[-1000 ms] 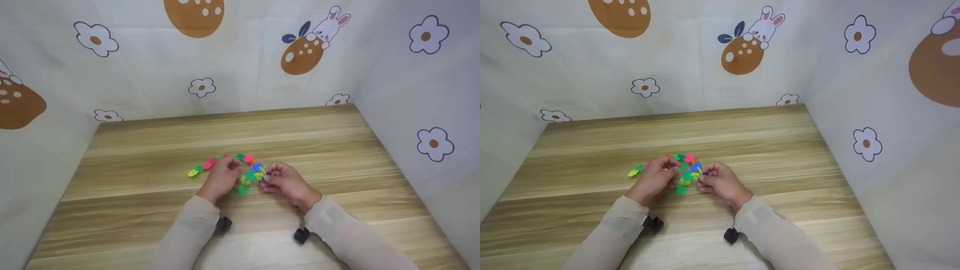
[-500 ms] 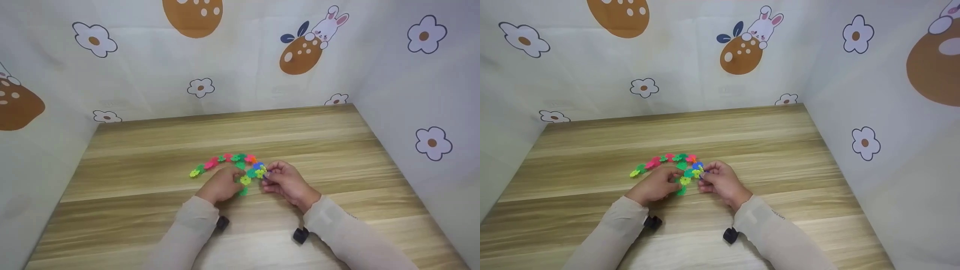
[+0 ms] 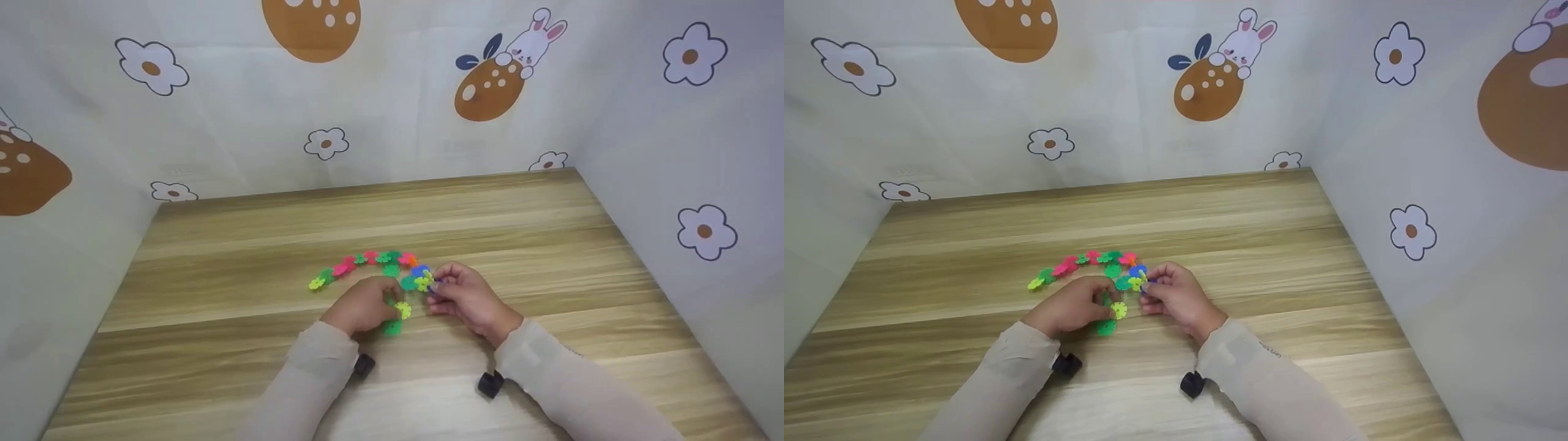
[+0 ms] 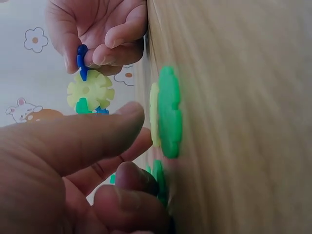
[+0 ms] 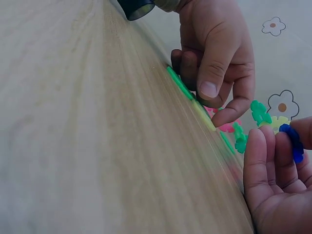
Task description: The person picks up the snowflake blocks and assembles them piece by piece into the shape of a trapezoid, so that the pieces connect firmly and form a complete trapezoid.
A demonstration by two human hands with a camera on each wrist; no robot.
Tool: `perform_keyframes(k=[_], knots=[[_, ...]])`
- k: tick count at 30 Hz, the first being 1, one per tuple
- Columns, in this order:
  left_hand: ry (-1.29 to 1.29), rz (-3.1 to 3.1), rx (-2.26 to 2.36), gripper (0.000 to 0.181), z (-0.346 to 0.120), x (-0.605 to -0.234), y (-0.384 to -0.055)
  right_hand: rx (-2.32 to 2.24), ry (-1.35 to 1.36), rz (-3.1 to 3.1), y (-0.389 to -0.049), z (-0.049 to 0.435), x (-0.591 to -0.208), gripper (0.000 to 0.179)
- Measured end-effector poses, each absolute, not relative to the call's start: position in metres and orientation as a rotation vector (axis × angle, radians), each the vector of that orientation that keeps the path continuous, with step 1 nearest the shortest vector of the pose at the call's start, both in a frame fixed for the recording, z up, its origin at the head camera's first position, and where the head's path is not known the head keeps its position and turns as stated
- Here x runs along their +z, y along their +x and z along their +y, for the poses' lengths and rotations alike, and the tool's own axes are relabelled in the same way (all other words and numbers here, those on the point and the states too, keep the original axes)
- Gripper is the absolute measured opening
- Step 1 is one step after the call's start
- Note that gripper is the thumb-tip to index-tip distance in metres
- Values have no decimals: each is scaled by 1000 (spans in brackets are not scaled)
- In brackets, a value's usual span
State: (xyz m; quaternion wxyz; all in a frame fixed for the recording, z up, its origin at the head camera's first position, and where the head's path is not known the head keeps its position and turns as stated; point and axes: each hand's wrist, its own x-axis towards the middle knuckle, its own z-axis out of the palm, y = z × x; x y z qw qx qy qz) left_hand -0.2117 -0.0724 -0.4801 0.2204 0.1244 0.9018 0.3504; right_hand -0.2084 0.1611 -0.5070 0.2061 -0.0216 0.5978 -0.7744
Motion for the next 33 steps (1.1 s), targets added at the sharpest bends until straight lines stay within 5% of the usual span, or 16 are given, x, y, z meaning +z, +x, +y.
perform_keyframes(k=[20, 33], knots=[[350, 2499, 890, 14, -67, -474, -206, -2160, -52, 1656, -209, 162, -507, 13], [233, 2549, 1341, 12, -78, -470, -216, -2184, -24, 1662, -208, 162, -505, 13]])
